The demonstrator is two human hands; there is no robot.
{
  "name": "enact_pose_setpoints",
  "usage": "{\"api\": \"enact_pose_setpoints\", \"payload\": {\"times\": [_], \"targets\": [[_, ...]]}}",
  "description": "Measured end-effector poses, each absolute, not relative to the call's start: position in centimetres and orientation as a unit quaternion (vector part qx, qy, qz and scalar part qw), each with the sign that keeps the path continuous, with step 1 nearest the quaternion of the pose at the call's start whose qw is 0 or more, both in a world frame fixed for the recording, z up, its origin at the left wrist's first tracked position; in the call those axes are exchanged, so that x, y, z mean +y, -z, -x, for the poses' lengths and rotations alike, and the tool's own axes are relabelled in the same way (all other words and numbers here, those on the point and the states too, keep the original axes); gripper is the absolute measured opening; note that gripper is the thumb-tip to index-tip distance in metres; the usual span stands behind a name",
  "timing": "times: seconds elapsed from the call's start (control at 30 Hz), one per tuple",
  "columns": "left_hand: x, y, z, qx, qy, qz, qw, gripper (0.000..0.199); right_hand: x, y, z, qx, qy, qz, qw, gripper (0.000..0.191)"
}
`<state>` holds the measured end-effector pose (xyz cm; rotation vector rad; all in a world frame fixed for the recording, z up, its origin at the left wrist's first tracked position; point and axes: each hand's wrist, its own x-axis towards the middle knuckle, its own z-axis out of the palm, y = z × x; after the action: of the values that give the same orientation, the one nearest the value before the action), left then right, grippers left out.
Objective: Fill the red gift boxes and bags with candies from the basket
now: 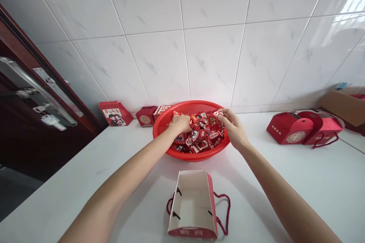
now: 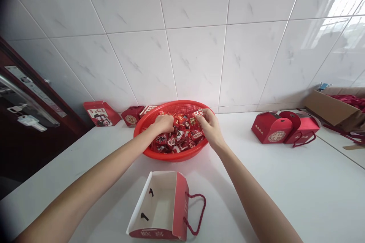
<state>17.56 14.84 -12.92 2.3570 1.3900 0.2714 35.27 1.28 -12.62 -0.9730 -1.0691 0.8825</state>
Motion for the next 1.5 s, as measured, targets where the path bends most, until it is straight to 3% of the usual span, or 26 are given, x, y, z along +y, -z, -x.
{"api": "enact_pose_setpoints", "payload": {"times": [0.57,0.87,1.0,1.2,1.5], "targets": [[14.7,12.1,-17.7,0.448,-0.257,-0.807,0.288,0.012,1.5,12.9,-35.3,-0.481,-0.383,0.433,0.660,0.027],[13.0,10.8,-18.1,0.333,-0.298,-0.812,0.376,0.036,1.6,13.0,-35.4,-0.472,-0.396,0.437,0.655,0.035],[12.3,10.5,-18.2,0.306,-0.308,-0.780,0.451,0.042,1.8,13.1,-35.4,-0.470,-0.391,0.432,0.663,0.036],[11.5,10.0,-18.3,0.274,-0.314,-0.714,0.563,0.032,1.9,13.2,-35.4,-0.471,-0.376,0.450,0.659,0.028],[11.4,10.1,-18.5,0.283,-0.313,-0.725,0.544,0.034,1.6,13.0,-35.6,-0.477,-0.416,0.442,0.636,0.036]]}}
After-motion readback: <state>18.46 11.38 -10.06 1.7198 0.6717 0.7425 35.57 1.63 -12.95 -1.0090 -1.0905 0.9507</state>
